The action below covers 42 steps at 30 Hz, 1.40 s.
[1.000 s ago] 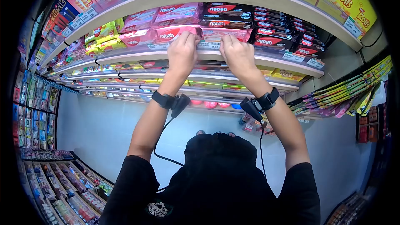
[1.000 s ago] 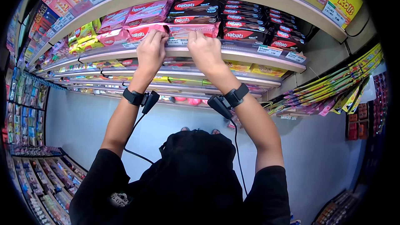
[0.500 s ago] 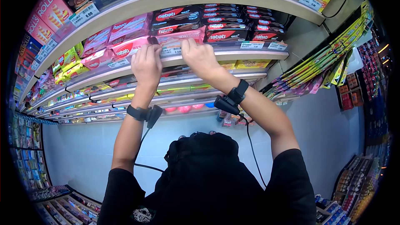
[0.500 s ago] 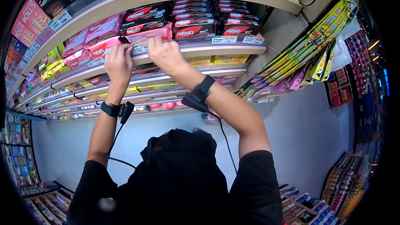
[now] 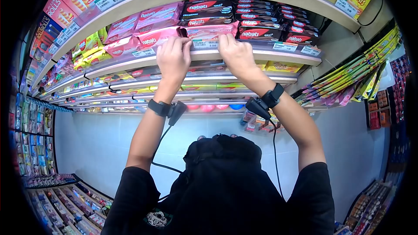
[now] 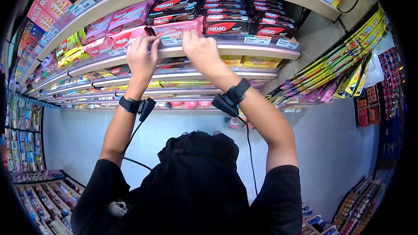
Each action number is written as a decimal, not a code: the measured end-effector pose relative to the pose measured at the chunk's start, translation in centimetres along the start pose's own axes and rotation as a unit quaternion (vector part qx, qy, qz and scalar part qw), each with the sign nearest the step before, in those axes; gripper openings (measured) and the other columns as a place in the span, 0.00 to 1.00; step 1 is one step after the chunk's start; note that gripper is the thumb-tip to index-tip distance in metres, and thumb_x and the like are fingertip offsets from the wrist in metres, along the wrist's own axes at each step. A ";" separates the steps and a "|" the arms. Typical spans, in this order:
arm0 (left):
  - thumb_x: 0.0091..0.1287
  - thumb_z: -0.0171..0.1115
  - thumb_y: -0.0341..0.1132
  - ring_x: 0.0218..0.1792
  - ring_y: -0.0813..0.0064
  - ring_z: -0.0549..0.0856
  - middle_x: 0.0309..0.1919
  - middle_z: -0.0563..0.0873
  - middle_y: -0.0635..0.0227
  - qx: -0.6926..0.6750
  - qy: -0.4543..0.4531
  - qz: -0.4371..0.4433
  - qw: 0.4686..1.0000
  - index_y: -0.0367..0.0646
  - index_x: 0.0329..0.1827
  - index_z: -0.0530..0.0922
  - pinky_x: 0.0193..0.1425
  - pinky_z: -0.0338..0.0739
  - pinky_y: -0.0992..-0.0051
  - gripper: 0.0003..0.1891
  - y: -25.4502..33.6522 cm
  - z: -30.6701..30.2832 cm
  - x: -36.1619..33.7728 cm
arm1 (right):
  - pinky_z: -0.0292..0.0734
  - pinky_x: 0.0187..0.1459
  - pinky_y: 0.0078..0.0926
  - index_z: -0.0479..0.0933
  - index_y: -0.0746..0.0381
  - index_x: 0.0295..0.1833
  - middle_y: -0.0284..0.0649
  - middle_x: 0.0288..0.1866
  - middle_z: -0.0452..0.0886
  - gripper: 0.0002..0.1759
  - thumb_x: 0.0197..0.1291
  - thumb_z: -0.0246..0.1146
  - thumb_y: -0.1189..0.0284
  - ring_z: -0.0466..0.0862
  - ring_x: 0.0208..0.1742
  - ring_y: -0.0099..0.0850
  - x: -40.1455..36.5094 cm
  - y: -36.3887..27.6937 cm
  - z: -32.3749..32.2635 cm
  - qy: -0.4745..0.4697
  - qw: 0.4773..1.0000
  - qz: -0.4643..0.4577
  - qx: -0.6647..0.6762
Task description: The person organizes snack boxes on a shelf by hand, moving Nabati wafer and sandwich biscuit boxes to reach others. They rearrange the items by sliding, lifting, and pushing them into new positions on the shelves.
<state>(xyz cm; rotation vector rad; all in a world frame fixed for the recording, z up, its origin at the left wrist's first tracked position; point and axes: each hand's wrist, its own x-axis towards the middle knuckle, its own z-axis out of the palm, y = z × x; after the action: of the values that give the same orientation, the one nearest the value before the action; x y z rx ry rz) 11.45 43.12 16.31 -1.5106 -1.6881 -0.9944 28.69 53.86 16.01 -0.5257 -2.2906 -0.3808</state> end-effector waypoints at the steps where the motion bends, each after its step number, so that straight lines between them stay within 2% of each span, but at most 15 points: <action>1: 0.61 0.71 0.32 0.35 0.66 0.82 0.32 0.83 0.71 -0.001 -0.001 -0.002 1.000 0.47 0.35 0.83 0.40 0.69 0.67 0.04 0.1 -0.1 -0.1 | 0.78 0.23 0.30 0.71 0.61 0.39 0.39 0.30 0.79 0.08 0.54 0.62 0.77 0.85 0.23 0.33 -0.2 0.2 0.1 -0.001 1.000 0.006 0.009; 2: 0.61 0.71 0.32 0.35 0.66 0.82 0.33 0.83 0.71 -0.002 -0.002 -0.004 1.000 0.47 0.35 0.83 0.40 0.69 0.67 0.04 0.3 -0.1 -0.1 | 0.79 0.23 0.32 0.70 0.61 0.39 0.40 0.31 0.79 0.07 0.56 0.61 0.77 0.85 0.23 0.35 -0.4 0.4 0.2 -0.003 1.000 0.012 0.019; 5: 0.60 0.72 0.31 0.36 0.66 0.83 0.34 0.84 0.70 -0.015 0.003 0.001 1.000 0.47 0.36 0.83 0.40 0.70 0.67 0.05 0.7 -0.3 -0.1 | 0.78 0.22 0.26 0.72 0.61 0.37 0.37 0.30 0.79 0.07 0.52 0.62 0.76 0.85 0.23 0.29 -0.5 0.8 -0.4 -0.008 1.000 -0.002 -0.014; 9: 0.60 0.73 0.29 0.38 0.65 0.85 0.37 0.86 0.67 -0.050 0.002 0.029 0.998 0.43 0.39 0.83 0.41 0.74 0.68 0.07 2.2 -0.1 0.5 | 0.78 0.22 0.26 0.72 0.62 0.36 0.38 0.32 0.78 0.07 0.52 0.62 0.76 0.85 0.22 0.29 -0.6 1.3 -0.7 0.003 0.999 -0.010 -0.035; 12: 0.59 0.73 0.29 0.39 0.65 0.85 0.38 0.86 0.68 -0.046 0.005 0.055 0.997 0.44 0.40 0.84 0.42 0.74 0.67 0.08 3.4 0.3 1.1 | 0.77 0.21 0.25 0.72 0.62 0.37 0.38 0.32 0.78 0.07 0.52 0.62 0.75 0.84 0.22 0.29 -0.8 1.6 -1.1 -0.009 0.999 -0.010 -0.042; 17: 0.59 0.73 0.29 0.40 0.67 0.85 0.40 0.86 0.69 -0.041 0.004 0.044 0.998 0.46 0.44 0.84 0.42 0.74 0.69 0.11 3.5 1.2 1.2 | 0.76 0.20 0.25 0.72 0.62 0.37 0.38 0.32 0.78 0.06 0.53 0.61 0.75 0.83 0.21 0.29 -1.0 2.4 -0.7 0.003 0.998 -0.030 -0.057; 24: 0.59 0.72 0.28 0.40 0.66 0.85 0.39 0.86 0.68 -0.031 -0.011 0.044 0.998 0.45 0.41 0.83 0.42 0.74 0.69 0.09 3.2 1.1 1.2 | 0.76 0.21 0.29 0.70 0.62 0.39 0.40 0.34 0.78 0.05 0.58 0.59 0.75 0.83 0.22 0.33 -1.0 2.7 -0.7 -0.018 0.999 -0.015 -0.035; 27: 0.59 0.71 0.27 0.39 0.65 0.85 0.38 0.86 0.68 -0.038 -0.035 0.029 0.998 0.45 0.39 0.82 0.42 0.73 0.68 0.08 2.8 1.1 1.0 | 0.75 0.19 0.26 0.71 0.62 0.37 0.39 0.31 0.77 0.06 0.55 0.60 0.75 0.83 0.20 0.29 -0.8 2.7 -0.4 0.013 0.999 -0.028 -0.040; 30: 0.59 0.69 0.27 0.38 0.65 0.84 0.36 0.86 0.67 -0.049 -0.047 0.021 0.997 0.44 0.38 0.82 0.42 0.73 0.68 0.07 2.8 1.3 0.9 | 0.75 0.19 0.25 0.71 0.62 0.38 0.38 0.32 0.76 0.06 0.55 0.60 0.75 0.82 0.19 0.28 -0.7 2.8 -0.3 0.013 0.999 -0.024 -0.032; 33: 0.60 0.69 0.26 0.38 0.64 0.84 0.35 0.86 0.67 -0.056 -0.048 0.026 0.997 0.44 0.39 0.82 0.41 0.73 0.68 0.06 2.9 1.4 1.1 | 0.76 0.20 0.31 0.71 0.61 0.39 0.41 0.33 0.77 0.06 0.59 0.61 0.74 0.82 0.20 0.34 -0.9 3.0 -0.2 0.010 1.000 -0.005 -0.011; 38: 0.60 0.69 0.27 0.37 0.65 0.83 0.35 0.86 0.68 -0.075 -0.039 0.049 0.995 0.45 0.40 0.83 0.41 0.73 0.68 0.07 3.5 1.6 1.6 | 0.76 0.20 0.30 0.71 0.61 0.40 0.39 0.33 0.77 0.06 0.60 0.61 0.74 0.83 0.21 0.33 -1.5 3.3 -0.9 -0.004 1.000 0.001 -0.015; 39: 0.59 0.70 0.27 0.37 0.65 0.83 0.36 0.86 0.69 -0.062 -0.046 0.047 0.996 0.45 0.40 0.84 0.41 0.73 0.68 0.07 4.0 1.3 1.8 | 0.74 0.19 0.23 0.71 0.60 0.39 0.36 0.33 0.74 0.07 0.55 0.61 0.73 0.82 0.22 0.26 -1.5 3.4 -1.1 0.004 0.998 -0.028 -0.063; 40: 0.59 0.71 0.27 0.37 0.66 0.83 0.36 0.86 0.69 -0.070 -0.040 0.062 0.995 0.45 0.40 0.84 0.41 0.73 0.69 0.07 4.3 1.2 2.0 | 0.77 0.21 0.30 0.73 0.62 0.44 0.39 0.34 0.77 0.07 0.61 0.60 0.74 0.84 0.22 0.32 -1.7 3.3 -1.3 -0.010 1.000 -0.008 -0.027; 42: 0.58 0.71 0.27 0.37 0.66 0.83 0.36 0.86 0.69 -0.073 -0.040 0.079 0.993 0.45 0.39 0.84 0.41 0.74 0.69 0.07 4.2 1.5 2.0 | 0.77 0.21 0.30 0.74 0.63 0.47 0.38 0.34 0.78 0.09 0.61 0.60 0.74 0.84 0.23 0.32 -2.1 3.4 -1.6 0.007 1.000 0.002 0.005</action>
<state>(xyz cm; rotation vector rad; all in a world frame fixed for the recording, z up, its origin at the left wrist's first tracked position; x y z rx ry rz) 15.45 45.63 17.75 -1.7703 -1.5510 -1.0025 32.65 55.60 15.99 -0.5205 -2.2776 -0.3701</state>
